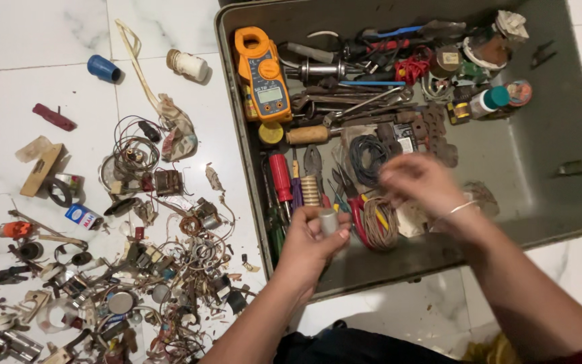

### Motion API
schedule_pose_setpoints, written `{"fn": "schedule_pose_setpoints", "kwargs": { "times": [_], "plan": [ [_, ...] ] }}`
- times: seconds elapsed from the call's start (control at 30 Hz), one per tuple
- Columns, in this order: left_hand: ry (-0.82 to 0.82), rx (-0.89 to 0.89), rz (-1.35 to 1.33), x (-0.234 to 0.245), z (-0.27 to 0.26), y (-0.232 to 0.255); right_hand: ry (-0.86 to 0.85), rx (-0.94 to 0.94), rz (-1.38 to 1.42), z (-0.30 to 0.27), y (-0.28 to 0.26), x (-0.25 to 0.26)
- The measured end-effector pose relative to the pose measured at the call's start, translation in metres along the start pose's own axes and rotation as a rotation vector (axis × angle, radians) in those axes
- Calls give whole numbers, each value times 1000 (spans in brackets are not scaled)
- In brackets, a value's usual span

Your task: The person organizes various electrical components and tools by sorting through a pile on the floor and placing specific items back into a metal toolbox.

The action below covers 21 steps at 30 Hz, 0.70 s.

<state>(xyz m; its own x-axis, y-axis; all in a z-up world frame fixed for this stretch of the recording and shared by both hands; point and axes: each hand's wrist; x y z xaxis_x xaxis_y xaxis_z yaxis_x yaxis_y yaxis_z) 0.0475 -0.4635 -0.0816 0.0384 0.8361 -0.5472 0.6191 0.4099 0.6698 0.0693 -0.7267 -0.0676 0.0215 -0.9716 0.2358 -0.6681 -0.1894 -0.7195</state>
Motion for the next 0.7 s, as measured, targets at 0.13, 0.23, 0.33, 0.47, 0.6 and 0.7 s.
{"fn": "schedule_pose_setpoints", "kwargs": {
  "times": [0.13,0.23,0.33,0.47,0.6,0.7],
  "plan": [
    [-3,-193,259,-1,1,-11,-382,19,-188,-27,-20,-55],
    [-22,-269,503,-6,-3,-5,-369,-53,-196,-35,-23,-67],
    [-30,-283,613,-10,-10,2,-351,-25,-158,-37,-19,-71],
    [-88,-260,558,-14,-10,3,-369,-78,-24,-28,-6,-56],
    [-82,-243,500,-8,-6,-5,60,101,285,11,2,-4],
    [-76,-214,510,-5,0,-10,327,-4,469,51,4,60]
  ]
}}
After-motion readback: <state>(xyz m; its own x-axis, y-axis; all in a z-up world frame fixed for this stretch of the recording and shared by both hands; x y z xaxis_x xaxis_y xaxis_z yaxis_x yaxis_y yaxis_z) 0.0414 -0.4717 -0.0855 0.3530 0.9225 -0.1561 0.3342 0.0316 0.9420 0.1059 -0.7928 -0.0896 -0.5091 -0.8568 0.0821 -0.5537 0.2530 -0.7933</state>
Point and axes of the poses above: each hand's wrist, its own z-axis towards the middle knuckle, its own x-axis out of the back of the hand, y = z × x, and after that the axes turned 10 degrees about -x, right-handed
